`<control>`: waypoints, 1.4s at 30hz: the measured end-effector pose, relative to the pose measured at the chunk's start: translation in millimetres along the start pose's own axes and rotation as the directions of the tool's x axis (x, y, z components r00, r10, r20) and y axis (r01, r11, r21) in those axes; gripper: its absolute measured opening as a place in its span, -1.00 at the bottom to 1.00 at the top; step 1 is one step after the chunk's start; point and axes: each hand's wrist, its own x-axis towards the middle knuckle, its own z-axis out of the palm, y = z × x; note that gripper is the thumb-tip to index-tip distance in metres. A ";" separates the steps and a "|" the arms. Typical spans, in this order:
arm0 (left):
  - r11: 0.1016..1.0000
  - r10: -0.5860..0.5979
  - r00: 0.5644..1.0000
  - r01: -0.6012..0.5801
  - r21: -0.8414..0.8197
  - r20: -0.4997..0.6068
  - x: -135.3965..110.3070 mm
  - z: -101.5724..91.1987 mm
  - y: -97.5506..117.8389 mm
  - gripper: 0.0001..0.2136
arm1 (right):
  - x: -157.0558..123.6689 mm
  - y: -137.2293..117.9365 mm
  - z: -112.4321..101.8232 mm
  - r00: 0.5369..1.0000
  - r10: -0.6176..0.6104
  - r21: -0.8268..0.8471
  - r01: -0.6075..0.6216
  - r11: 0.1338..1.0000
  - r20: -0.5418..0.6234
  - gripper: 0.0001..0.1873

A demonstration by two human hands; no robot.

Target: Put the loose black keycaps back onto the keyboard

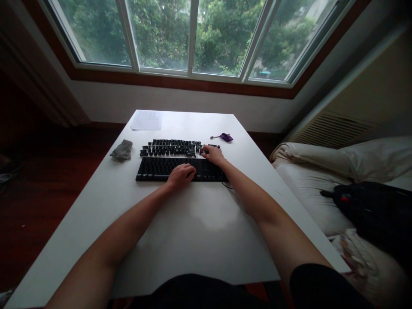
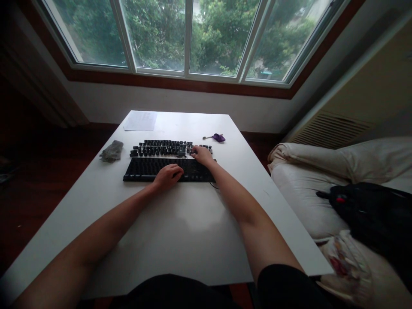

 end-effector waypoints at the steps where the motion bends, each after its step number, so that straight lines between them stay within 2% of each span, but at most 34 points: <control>1: 1.000 0.003 1.000 -0.003 0.002 -0.002 0.2 0.1 -0.5 -0.84 | 0.8 -1.2 2.1 1.000 0.004 -0.017 -0.004 1.000 0.014 -0.71; 11: 1.000 0.010 1.000 -0.010 0.006 0.004 1.3 0.7 -1.8 -0.84 | 2.7 -13.4 9.5 0.999 0.041 -0.043 -0.040 0.998 0.028 -0.72; 16: 1.000 0.019 1.000 -0.019 0.017 0.018 1.7 0.7 -3.2 -0.84 | -1.4 -14.5 3.6 0.998 0.056 -0.012 -0.056 0.998 0.002 -0.70; 21: 1.000 0.013 1.000 -0.013 0.013 0.013 1.4 1.4 -1.8 -0.84 | -10.5 -13.5 -18.1 0.994 0.001 0.132 0.014 0.991 -0.111 -0.72; 24: 1.000 0.006 1.000 -0.006 0.009 0.009 1.7 2.2 -0.9 -0.84 | -21.1 -15.7 -35.9 0.990 -0.050 0.319 0.090 0.943 -0.132 -0.58; 27: 1.000 0.013 1.000 -0.013 0.019 0.012 2.3 2.5 0.3 -0.84 | -36.1 -19.9 -51.8 0.990 -0.091 0.512 0.132 0.849 -0.105 -0.45; 29: 0.998 0.027 0.999 -0.028 0.061 0.025 2.7 1.7 2.4 -0.86 | -46.9 -21.2 -59.5 0.989 -0.109 0.565 0.146 0.812 -0.099 -0.41; 32: 0.988 0.062 0.997 -0.069 0.140 0.056 3.5 -0.5 7.9 -0.80 | -59.9 -16.9 -66.3 0.994 -0.102 0.566 0.107 0.818 -0.040 -0.42; 37: 0.971 0.091 0.989 -0.114 0.212 0.114 6.0 -4.4 14.0 -0.78 | -70.4 2.1 -76.0 0.977 -0.154 0.569 0.044 0.821 0.146 -0.59; 42: 0.961 0.027 0.996 -0.048 0.271 0.081 6.3 -9.3 6.1 -0.77 | -74.5 15.4 -92.9 0.964 -0.182 0.632 0.019 0.774 0.195 -0.62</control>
